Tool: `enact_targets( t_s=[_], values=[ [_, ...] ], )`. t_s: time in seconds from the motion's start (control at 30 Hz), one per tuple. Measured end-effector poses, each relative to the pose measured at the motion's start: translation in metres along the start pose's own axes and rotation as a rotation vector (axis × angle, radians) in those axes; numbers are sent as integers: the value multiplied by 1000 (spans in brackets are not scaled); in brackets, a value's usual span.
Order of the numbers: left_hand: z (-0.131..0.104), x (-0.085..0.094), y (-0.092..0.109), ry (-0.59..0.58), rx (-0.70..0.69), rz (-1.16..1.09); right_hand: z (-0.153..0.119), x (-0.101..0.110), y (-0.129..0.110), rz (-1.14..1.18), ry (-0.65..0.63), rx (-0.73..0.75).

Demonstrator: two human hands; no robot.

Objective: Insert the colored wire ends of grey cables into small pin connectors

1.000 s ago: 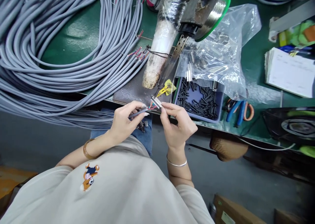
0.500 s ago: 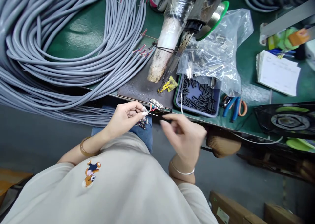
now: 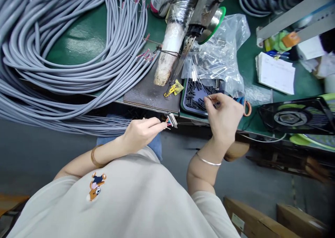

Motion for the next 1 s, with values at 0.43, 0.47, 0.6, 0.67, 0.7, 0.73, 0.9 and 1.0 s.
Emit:
enact_targets(
  t_s=[0.43,0.47,0.6,0.67,0.7,0.73,0.9,1.0],
  values=[
    [12,-5,-49,118,830,-944,19,-26,29,44,-92,-12],
    [11,-6,-51,142,840,-959,13,-18,23,94,-15,-53],
    [11,-9,-53,206,842,-932,-22,7,-14,508,191,-116],
    [11,-10,-52,215,842,-899,-40,4,-37,615,49,-71],
    [12,-10,-51,222,839,-882,-48,-1,-48,679,-44,-50],
    [12,-10,-51,229,834,-866,-54,-6,-55,728,-97,-45],
    [14,-9,-49,217,808,-788,-67,-27,-66,742,-88,-93],
    [14,-7,-48,214,800,-756,-63,-29,-70,688,-83,-65]
  ],
)
Point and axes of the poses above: each hand's wrist, its own z-axis towards the middle knuckle, its own x-axis out of the back of the hand, y = z × x, the point moved 5 cm from there along z, towards the middle knuckle, and after that the axes turned 6 degrees about -z, right-handed, at the moved point
